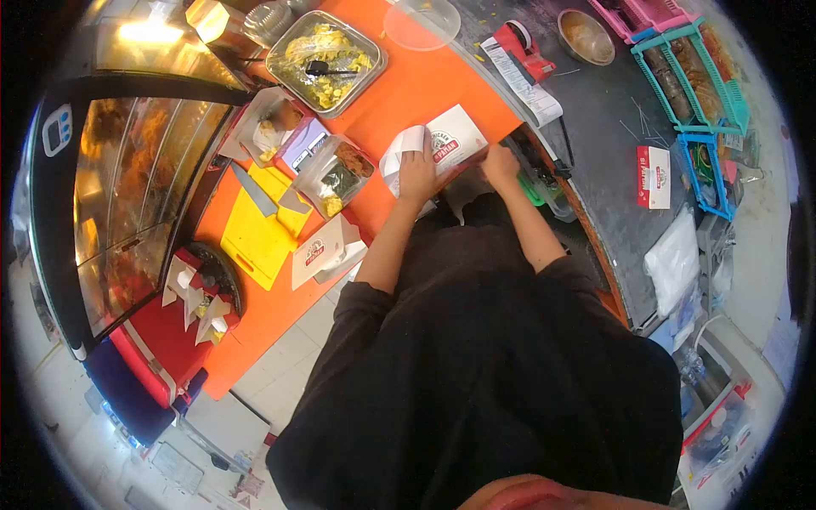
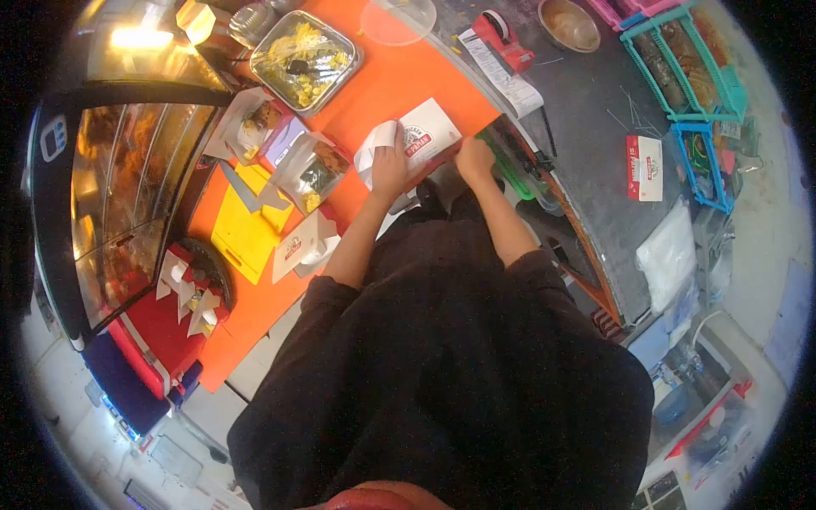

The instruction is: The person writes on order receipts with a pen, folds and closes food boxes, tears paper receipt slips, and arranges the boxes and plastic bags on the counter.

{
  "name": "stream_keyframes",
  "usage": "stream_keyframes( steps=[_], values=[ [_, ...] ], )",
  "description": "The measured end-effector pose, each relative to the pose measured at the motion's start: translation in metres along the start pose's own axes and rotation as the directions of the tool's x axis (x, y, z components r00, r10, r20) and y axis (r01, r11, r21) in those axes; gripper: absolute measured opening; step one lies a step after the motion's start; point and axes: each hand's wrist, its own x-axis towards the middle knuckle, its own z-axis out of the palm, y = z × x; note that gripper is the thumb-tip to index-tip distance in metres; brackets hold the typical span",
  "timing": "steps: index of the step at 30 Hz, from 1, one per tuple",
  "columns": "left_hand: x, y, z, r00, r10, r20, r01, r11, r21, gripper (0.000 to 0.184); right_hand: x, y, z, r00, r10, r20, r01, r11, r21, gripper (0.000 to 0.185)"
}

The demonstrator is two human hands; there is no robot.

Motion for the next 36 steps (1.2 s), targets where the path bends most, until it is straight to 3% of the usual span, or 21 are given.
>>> stream_keyframes(
  steps=[2,4,7,8,9,10,11,12,15,17,19,21,23,25,26,29,31,33,34,35,36],
  values=[
    [0.001,-0.003,0.005,0.978,-0.118,0.175,0.114,0.993,0.031,0.107,-0.038,-0.013,-0.031,0.971,-0.001,-0.239,-0.015,0.998,-0.064,0.038],
    [-0.002,-0.007,-0.007,0.989,-0.07,0.127,0.058,0.994,0.096,0.104,-0.077,-0.045,-0.044,0.785,-0.345,-0.514,0.252,0.937,-0.243,0.035],
    [-0.01,0.011,-0.023,0.994,-0.079,0.076,0.077,0.997,0.018,0.091,-0.034,-0.047,-0.016,0.367,-0.862,-0.35,0.541,0.504,-0.674,0.039],
    [-0.011,0.01,-0.034,0.991,-0.131,-0.033,0.124,0.977,-0.173,0.072,-0.003,-0.052,-0.003,0.242,-0.926,-0.289,0.739,0.369,-0.563,0.042],
    [-0.021,0.007,-0.046,0.968,-0.231,-0.098,0.158,0.865,-0.477,0.06,0.003,-0.071,-0.002,0.401,-0.909,-0.115,0.721,0.391,-0.572,0.053],
    [-0.039,0.001,-0.059,0.931,-0.354,-0.087,0.18,0.656,-0.733,0.055,0.004,-0.07,-0.003,0.274,-0.955,-0.114,0.734,0.284,-0.617,0.071],
    [-0.054,-0.011,-0.067,0.92,-0.368,-0.134,0.168,0.68,-0.714,0.055,0.004,-0.07,-0.003,0.143,-0.984,-0.11,0.724,0.18,-0.666,0.09],
    [-0.052,0.009,-0.105,0.917,-0.399,-0.015,0.334,0.788,-0.517,0.052,-0.011,-0.065,-0.017,0.197,-0.978,-0.066,0.721,0.19,-0.666,0.095],
    [-0.062,0.058,-0.145,0.855,-0.509,-0.099,0.317,0.665,-0.677,0.084,-0.053,-0.028,-0.051,0.198,-0.958,-0.206,0.769,0.282,-0.574,0.103],
    [-0.062,0.08,-0.157,0.832,-0.542,0.114,0.374,0.398,-0.838,0.092,-0.091,0.022,-0.093,0.424,-0.86,-0.284,0.83,0.495,-0.259,0.099],
    [-0.048,0.104,-0.151,0.873,-0.47,0.134,0.329,0.362,-0.872,0.093,-0.107,0.088,-0.128,0.517,-0.685,-0.514,0.783,0.62,-0.039,0.093],
    [-0.026,0.139,-0.144,0.906,-0.397,0.148,0.287,0.318,-0.903,0.094,-0.13,0.164,-0.165,0.447,-0.566,-0.693,0.557,0.782,-0.28,0.099],
    [0.01,0.181,-0.134,0.927,-0.342,0.157,0.251,0.252,-0.935,0.087,-0.138,0.231,-0.2,0.481,-0.246,-0.842,0.302,0.948,-0.104,0.1],
    [0.04,0.205,-0.108,0.933,-0.313,0.178,0.217,0.097,-0.971,0.082,-0.135,0.286,-0.226,0.296,-0.055,-0.954,-0.027,0.997,-0.065,0.108],
    [0.057,0.229,-0.1,0.952,-0.274,0.137,0.182,0.143,-0.973,0.08,-0.139,0.307,-0.24,0.431,0.087,-0.898,-0.113,0.993,0.042,0.104],
    [0.103,0.296,-0.088,0.938,-0.049,0.344,0.335,-0.139,-0.932,0.085,-0.09,0.38,-0.239,0.377,0.112,-0.919,-0.14,0.988,0.063,0.101],
    [0.13,0.343,-0.082,0.911,0.122,0.393,0.411,-0.201,-0.889,0.091,-0.09,0.385,-0.229,0.496,0.15,-0.855,-0.165,0.983,0.077,0.093],
    [0.151,0.384,-0.078,0.9,0.243,0.362,0.409,-0.186,-0.894,0.092,-0.093,0.364,-0.221,0.276,0.053,-0.96,-0.136,0.991,0.015,0.076],
    [0.157,0.401,-0.075,0.907,0.256,0.335,0.375,-0.128,-0.918,0.091,-0.119,0.336,-0.226,0.513,0.111,-0.851,0.272,0.919,0.284,0.065],
    [0.162,0.414,-0.071,0.911,0.269,0.311,0.34,-0.069,-0.938,0.091,-0.152,0.306,-0.238,0.718,0.03,-0.696,0.532,0.62,0.576,0.064],
    [0.167,0.42,-0.065,0.892,0.331,0.307,0.329,-0.009,-0.944,0.089,-0.169,0.291,-0.242,0.852,-0.164,-0.497,0.52,0.159,0.839,0.07]
  ],
)
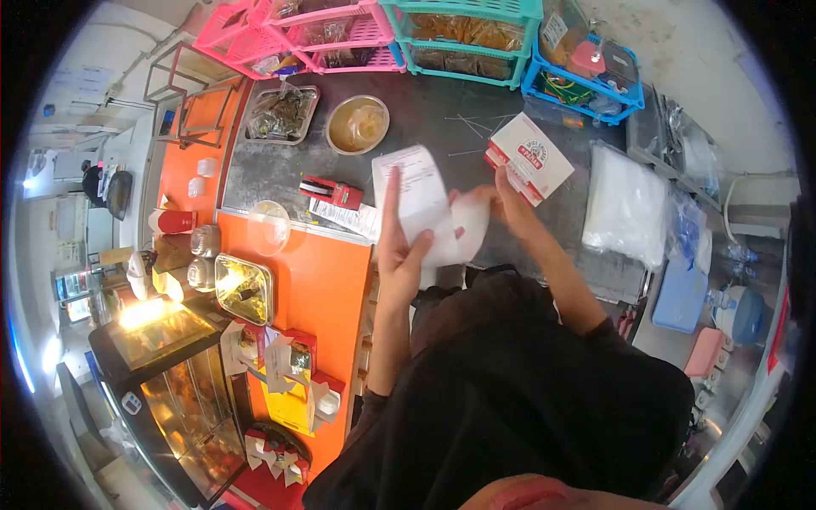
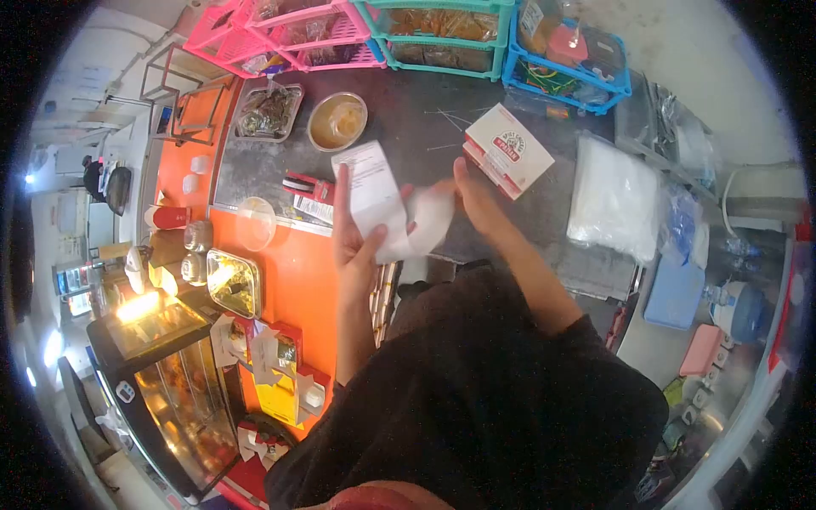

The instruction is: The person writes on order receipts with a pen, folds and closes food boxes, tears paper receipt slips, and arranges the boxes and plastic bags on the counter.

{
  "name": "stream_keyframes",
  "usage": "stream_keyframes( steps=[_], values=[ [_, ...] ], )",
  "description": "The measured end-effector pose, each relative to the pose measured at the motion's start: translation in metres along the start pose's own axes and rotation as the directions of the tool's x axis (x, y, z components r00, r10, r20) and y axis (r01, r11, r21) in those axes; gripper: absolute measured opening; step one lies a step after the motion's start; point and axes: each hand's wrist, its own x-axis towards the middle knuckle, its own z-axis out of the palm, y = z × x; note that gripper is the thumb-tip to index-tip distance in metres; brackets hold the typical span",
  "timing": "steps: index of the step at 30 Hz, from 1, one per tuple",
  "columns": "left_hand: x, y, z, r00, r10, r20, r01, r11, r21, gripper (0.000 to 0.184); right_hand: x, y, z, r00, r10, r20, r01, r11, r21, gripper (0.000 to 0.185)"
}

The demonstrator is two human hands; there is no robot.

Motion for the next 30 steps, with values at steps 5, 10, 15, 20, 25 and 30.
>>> stream_keyframes(
  steps=[5,10,15,20,25,30],
  values=[
    [0.007,-0.025,0.029,0.982,-0.188,0.02,0.188,0.982,-0.005,0.083,0.069,-0.088,0.009,0.905,-0.03,0.425,-0.215,0.829,0.517,0.069],
    [0.014,-0.108,-0.006,0.975,-0.215,-0.06,0.216,0.976,0.016,0.087,0.192,-0.117,-0.019,0.911,-0.158,0.382,0.067,0.968,0.241,0.048],
    [0.017,-0.219,-0.053,0.962,-0.227,-0.154,0.255,0.948,0.19,0.088,0.296,-0.078,-0.036,0.788,-0.203,0.581,0.201,0.977,0.07,0.05],
    [0.006,-0.294,-0.078,0.971,-0.055,-0.232,0.206,0.683,0.7,0.077,0.357,-0.015,-0.033,0.881,-0.088,0.464,0.125,0.991,-0.049,0.055],
    [0.011,-0.269,-0.056,0.817,-0.347,-0.46,0.559,0.282,0.78,0.063,0.393,0.025,-0.027,0.96,0.123,0.253,0.164,0.486,-0.858,0.07],
    [-0.001,-0.284,-0.058,0.922,0.001,-0.388,0.387,-0.065,0.92,0.062,0.447,0.107,-0.026,0.852,-0.483,0.203,0.467,0.523,-0.713,0.084]
  ],
)
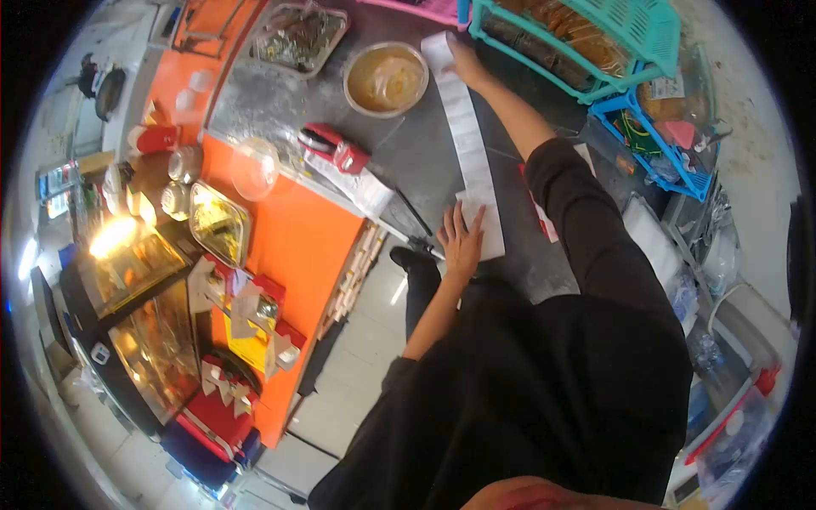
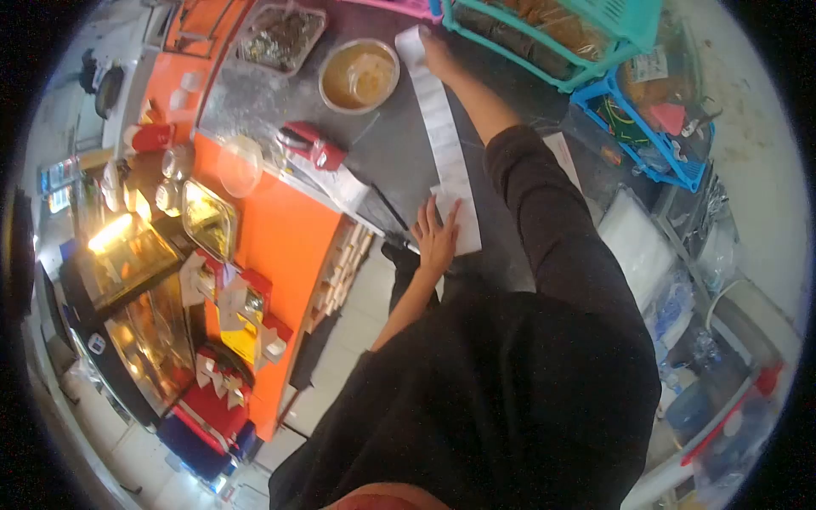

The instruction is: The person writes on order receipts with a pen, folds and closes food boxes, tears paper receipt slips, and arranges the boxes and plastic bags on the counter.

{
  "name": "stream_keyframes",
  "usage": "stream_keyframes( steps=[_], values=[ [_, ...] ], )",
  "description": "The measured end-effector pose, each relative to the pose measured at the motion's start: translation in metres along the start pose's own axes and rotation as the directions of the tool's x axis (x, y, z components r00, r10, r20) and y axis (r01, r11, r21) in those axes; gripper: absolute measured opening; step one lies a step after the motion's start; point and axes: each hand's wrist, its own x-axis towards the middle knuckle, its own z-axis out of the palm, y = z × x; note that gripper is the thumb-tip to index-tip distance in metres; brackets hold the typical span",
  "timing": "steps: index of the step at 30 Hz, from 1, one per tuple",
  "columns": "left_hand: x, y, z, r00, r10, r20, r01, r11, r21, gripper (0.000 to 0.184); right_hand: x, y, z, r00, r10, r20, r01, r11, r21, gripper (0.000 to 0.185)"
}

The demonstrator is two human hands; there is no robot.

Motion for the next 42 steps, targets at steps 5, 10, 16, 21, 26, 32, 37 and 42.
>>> stream_keyframes(
  steps=[5,10,16,21,26,32,37,42],
  values=[
    [0.012,-0.006,-0.011,1.0,0.028,0.006,-0.028,1.0,0.006,0.066,-0.026,-0.063,-0.029,0.943,0.008,-0.331,-0.104,0.956,-0.275,0.049],
    [-0.005,-0.026,-0.051,0.991,0.064,-0.116,-0.075,0.993,-0.095,0.067,-0.153,-0.134,-0.05,0.919,-0.057,-0.39,-0.057,0.96,-0.275,0.029],
    [-0.068,-0.129,-0.087,0.871,-0.35,-0.346,0.28,0.931,-0.236,0.052,-0.254,-0.23,0.017,0.997,0.056,-0.053,-0.054,0.998,0.045,0.024],
    [-0.106,-0.214,-0.103,0.717,-0.606,-0.345,0.361,0.746,-0.56,0.036,-0.267,-0.26,0.068,0.923,0.371,0.106,-0.312,0.879,-0.36,0.035],
    [-0.054,-0.224,-0.112,0.878,-0.268,-0.397,0.068,0.89,-0.451,0.029,-0.295,-0.207,0.101,0.99,0.063,0.127,0.005,0.879,-0.477,0.036],
    [0.011,-0.237,-0.113,0.924,-0.028,-0.382,-0.088,0.955,-0.283,0.034,-0.247,-0.251,0.052,0.891,0.446,0.088,-0.446,0.824,0.348,0.029],
    [0.077,-0.281,-0.104,0.876,-0.048,-0.48,-0.054,0.979,-0.197,0.068,-0.201,-0.308,0.097,0.911,0.061,0.407,-0.407,-0.025,0.913,0.016],
    [0.086,-0.292,-0.101,0.937,-0.056,-0.346,0.012,0.992,-0.129,0.082,-0.175,-0.277,0.164,0.899,-0.084,0.43,-0.241,0.724,0.646,0.017]
  ],
)
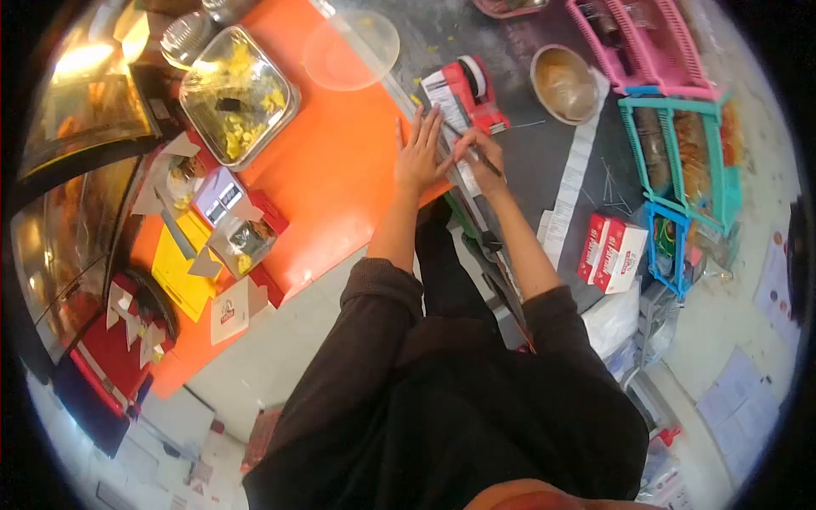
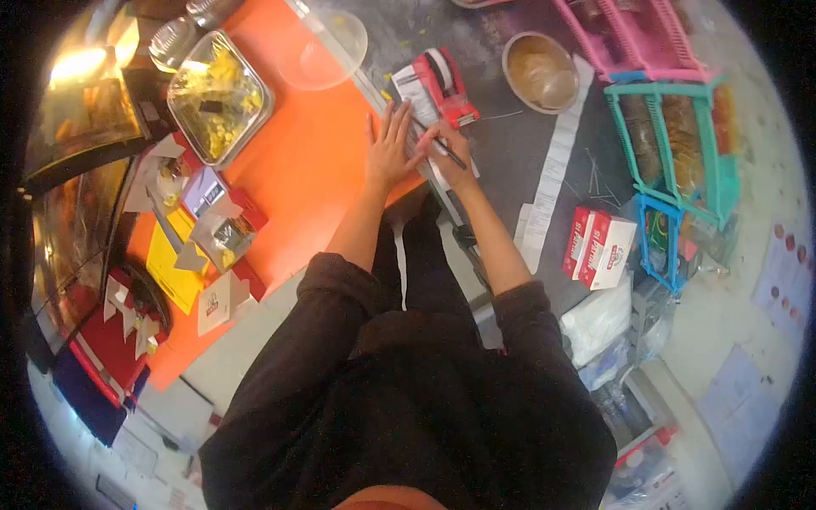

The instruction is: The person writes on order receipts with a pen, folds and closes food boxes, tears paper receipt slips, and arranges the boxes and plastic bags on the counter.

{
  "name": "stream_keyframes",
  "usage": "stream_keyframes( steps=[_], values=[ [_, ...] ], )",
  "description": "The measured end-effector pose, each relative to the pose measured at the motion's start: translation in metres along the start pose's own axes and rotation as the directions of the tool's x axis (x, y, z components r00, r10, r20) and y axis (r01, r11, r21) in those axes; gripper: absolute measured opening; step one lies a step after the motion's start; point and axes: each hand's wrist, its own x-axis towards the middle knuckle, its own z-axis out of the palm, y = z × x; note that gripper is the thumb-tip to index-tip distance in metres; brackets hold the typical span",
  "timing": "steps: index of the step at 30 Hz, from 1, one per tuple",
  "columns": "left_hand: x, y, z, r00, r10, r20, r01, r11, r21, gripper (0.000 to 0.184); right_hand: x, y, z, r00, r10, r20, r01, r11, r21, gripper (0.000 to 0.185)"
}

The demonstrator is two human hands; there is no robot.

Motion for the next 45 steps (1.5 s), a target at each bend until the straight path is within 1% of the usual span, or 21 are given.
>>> stream_keyframes(
  steps=[3,4,8,9,11,12,15,16,17,18,19,20,27,29,30,35,36,39,41,43,45],
  values=[
    [0.002,0.002,0.002,0.999,-0.042,-0.007,0.043,0.998,0.044,0.079,0.021,0.03,-0.012,0.994,-0.103,0.028,0.104,0.995,-0.012,0.035],
    [0.001,0.001,0.002,0.999,-0.036,0.004,0.036,0.999,0.013,0.08,0.031,0.03,-0.017,0.968,-0.241,0.073,0.25,0.951,-0.182,0.051],
    [0.006,0.003,-0.001,0.997,-0.061,0.054,0.061,0.998,0.013,0.081,0.046,0.035,-0.041,0.977,-0.201,0.063,0.211,0.953,-0.219,0.059],
    [0.004,0.003,0.0,0.995,-0.079,0.066,0.079,0.997,0.01,0.081,0.047,0.03,-0.042,0.993,-0.118,-0.008,0.118,0.992,-0.037,0.061],
    [0.006,0.002,0.001,0.992,-0.084,0.093,0.082,0.996,0.025,0.084,0.056,0.021,-0.039,0.991,0.071,-0.113,-0.029,0.942,0.336,0.064],
    [0.007,0.001,0.0,0.991,-0.091,0.098,0.089,0.996,0.028,0.084,0.05,0.011,-0.023,0.956,0.146,-0.254,-0.042,0.926,0.375,0.05],
    [0.007,0.002,0.0,0.989,-0.096,0.109,0.093,0.995,0.033,0.083,0.031,0.028,0.007,0.93,0.148,-0.335,0.016,0.898,0.44,0.037],
    [0.008,0.002,0.0,0.989,-0.093,0.111,0.089,0.995,0.045,0.083,0.027,0.031,0.016,0.926,0.082,-0.369,0.066,0.926,0.371,0.02],
    [0.007,0.002,0.0,0.989,-0.095,0.114,0.089,0.994,0.059,0.083,0.027,0.034,0.014,0.928,0.088,-0.363,0.059,0.925,0.375,0.02],
    [0.006,0.002,0.0,0.987,-0.105,0.118,0.098,0.993,0.062,0.083,0.028,0.04,0.01,0.915,0.021,-0.402,0.019,0.995,0.095,0.014],
    [0.005,0.002,0.0,0.987,-0.103,0.121,0.096,0.993,0.061,0.084,0.028,0.046,0.007,0.907,-0.056,-0.418,-0.028,0.981,-0.192,0.009],
    [0.006,0.001,0.0,0.987,-0.101,0.122,0.094,0.994,0.061,0.084,0.03,0.052,0.003,0.892,-0.057,-0.449,-0.086,0.952,-0.293,0.012],
    [0.006,0.002,-0.001,0.988,-0.112,0.105,0.107,0.993,0.058,0.085,0.035,0.053,0.01,0.831,-0.1,-0.547,-0.062,0.961,-0.269,0.011],
    [0.007,0.001,0.0,0.987,-0.098,0.125,0.088,0.993,0.083,0.085,0.034,0.049,0.009,0.886,-0.22,-0.409,-0.018,0.863,-0.504,0.011],
    [0.007,0.001,0.0,0.987,-0.096,0.126,0.087,0.993,0.081,0.085,0.034,0.052,0.009,0.885,-0.22,-0.41,-0.02,0.863,-0.505,0.011],
    [0.006,0.0,0.003,0.99,-0.095,0.107,0.089,0.994,0.062,0.086,0.032,0.053,-0.003,0.828,-0.134,-0.545,-0.063,0.943,-0.328,0.015],
    [0.008,-0.001,0.003,0.99,-0.098,0.101,0.092,0.994,0.065,0.086,0.031,0.051,-0.009,0.758,-0.041,-0.651,-0.116,0.974,-0.195,0.016],
    [0.004,0.001,0.003,0.99,-0.096,0.105,0.091,0.994,0.054,0.086,0.029,0.055,-0.014,0.737,-0.048,-0.674,-0.111,0.975,-0.19,0.016],
    [0.005,0.0,0.003,0.989,-0.093,0.111,0.084,0.993,0.084,0.086,0.03,0.058,-0.015,0.771,-0.141,-0.621,-0.079,0.946,-0.314,0.016],
    [0.007,0.002,0.001,0.991,-0.088,0.1,0.08,0.994,0.08,0.085,0.033,0.058,-0.015,0.823,-0.286,-0.491,-0.022,0.848,-0.53,0.017],
    [0.007,0.002,0.0,0.992,-0.083,0.091,0.076,0.994,0.077,0.083,0.032,0.057,-0.015,0.799,-0.283,-0.53,-0.043,0.853,-0.521,0.018]
  ],
)
